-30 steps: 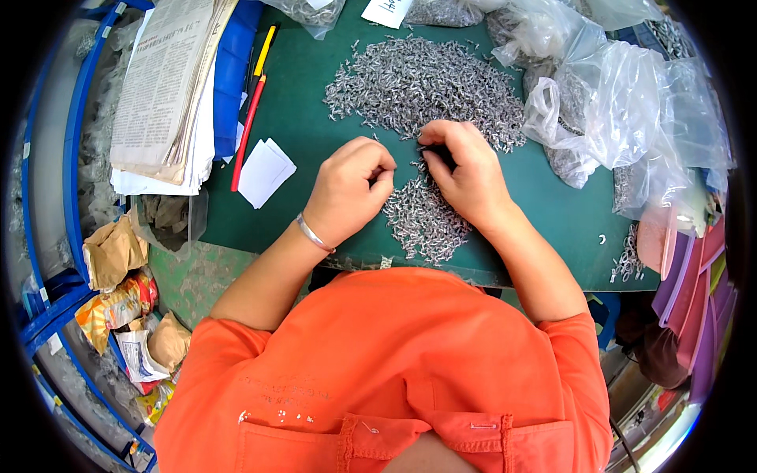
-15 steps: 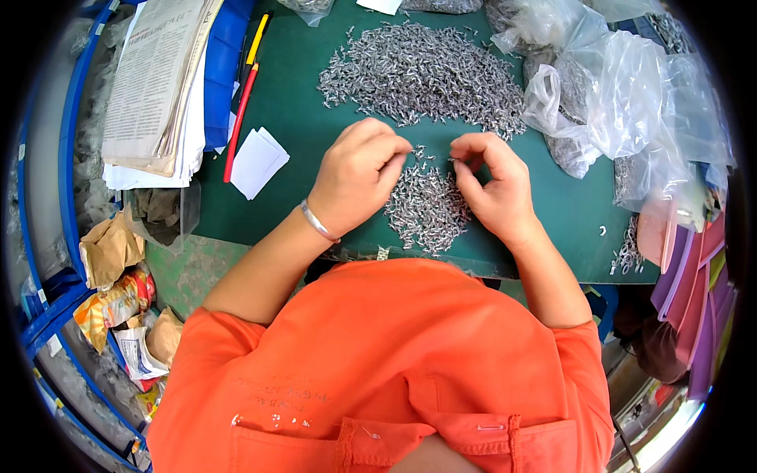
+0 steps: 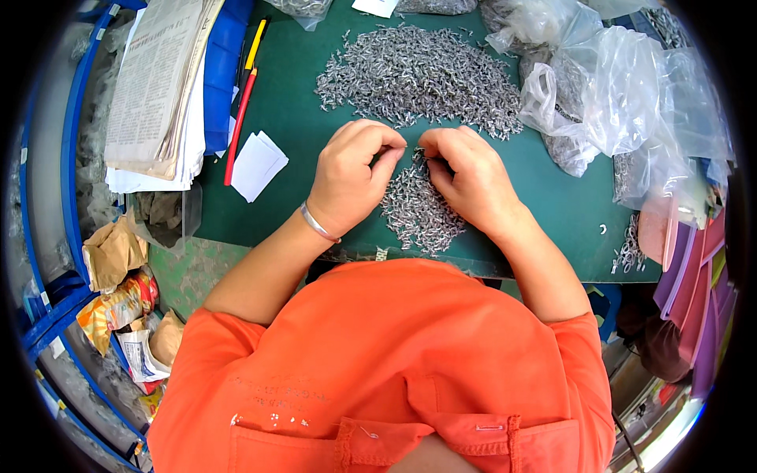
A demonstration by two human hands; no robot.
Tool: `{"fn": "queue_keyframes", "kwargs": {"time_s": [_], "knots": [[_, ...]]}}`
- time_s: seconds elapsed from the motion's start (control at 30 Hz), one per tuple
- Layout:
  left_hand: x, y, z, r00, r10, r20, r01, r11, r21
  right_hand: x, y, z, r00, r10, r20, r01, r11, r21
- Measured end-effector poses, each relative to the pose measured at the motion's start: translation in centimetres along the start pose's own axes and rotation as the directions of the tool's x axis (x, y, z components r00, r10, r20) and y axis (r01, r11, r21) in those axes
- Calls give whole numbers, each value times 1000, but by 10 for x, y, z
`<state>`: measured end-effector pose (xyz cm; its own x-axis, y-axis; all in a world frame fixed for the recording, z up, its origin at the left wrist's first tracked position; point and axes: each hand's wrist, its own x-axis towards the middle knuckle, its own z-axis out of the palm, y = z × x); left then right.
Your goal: The person sorts small metal screws on a workstation table by hand, picking them up individually or in small groups and moving them from a large pile into a smaller separate pile.
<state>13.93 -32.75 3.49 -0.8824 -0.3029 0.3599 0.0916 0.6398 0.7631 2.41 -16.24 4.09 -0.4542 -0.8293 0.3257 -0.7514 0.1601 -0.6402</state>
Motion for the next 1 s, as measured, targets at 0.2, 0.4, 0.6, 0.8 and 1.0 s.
{"fn": "queue_keyframes", "kwargs": {"time_s": [0.2,0.4,0.6,0.8,1.0], "knots": [[-3,6,-12,999,-43,-2,43,998,-46,-9,-7,-7,968,251,-3,-243,938,246],[-12,2,-10,996,18,90,-21,999,35,-11,-6,-17,985,127,119,-160,931,327],[-5,6,9,994,97,52,-106,971,215,7,9,2,999,-32,34,29,996,85],[-1,3,15,992,90,93,-116,941,318,2,11,1,995,93,-41,-87,988,125],[-3,2,13,990,123,74,-138,958,251,-14,14,-20,927,375,-5,-316,790,525]]}}
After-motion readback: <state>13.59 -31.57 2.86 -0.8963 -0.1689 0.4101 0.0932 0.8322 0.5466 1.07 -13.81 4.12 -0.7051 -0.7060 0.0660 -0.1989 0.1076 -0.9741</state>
